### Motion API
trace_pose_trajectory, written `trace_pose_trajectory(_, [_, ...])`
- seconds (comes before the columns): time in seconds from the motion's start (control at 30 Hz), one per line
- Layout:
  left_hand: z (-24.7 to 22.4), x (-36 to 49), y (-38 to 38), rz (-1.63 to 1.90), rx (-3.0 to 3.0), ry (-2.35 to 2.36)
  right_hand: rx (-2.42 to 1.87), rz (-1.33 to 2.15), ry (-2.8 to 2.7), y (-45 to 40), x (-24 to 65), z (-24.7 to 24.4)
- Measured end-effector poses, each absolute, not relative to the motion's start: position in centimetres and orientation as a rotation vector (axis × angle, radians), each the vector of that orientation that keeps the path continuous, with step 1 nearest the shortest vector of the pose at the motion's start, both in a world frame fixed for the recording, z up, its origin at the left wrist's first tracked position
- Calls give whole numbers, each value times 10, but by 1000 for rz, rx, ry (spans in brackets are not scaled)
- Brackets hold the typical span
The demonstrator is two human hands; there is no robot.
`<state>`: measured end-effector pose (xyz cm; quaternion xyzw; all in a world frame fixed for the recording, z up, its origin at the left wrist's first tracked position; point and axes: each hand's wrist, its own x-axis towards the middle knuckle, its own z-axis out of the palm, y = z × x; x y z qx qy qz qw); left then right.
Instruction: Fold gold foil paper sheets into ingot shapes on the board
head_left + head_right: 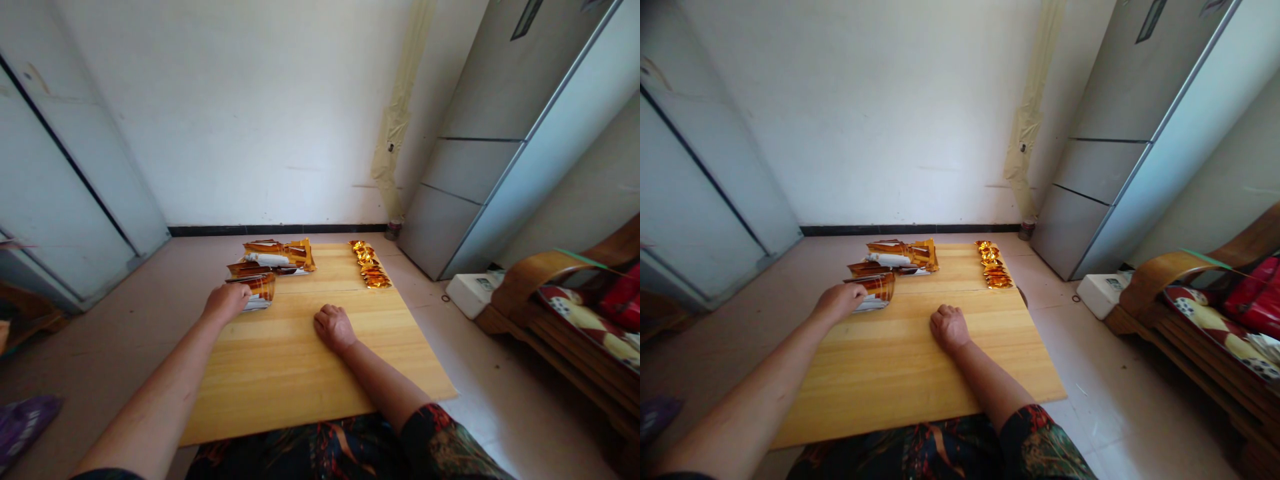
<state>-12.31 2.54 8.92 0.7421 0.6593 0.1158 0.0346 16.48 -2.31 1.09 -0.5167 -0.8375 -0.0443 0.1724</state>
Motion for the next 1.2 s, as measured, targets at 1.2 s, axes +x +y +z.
trace_pose_trajectory(1.2, [114,-31,-23,1756,1168,1303,-1377,312,-2186,-22,169,15])
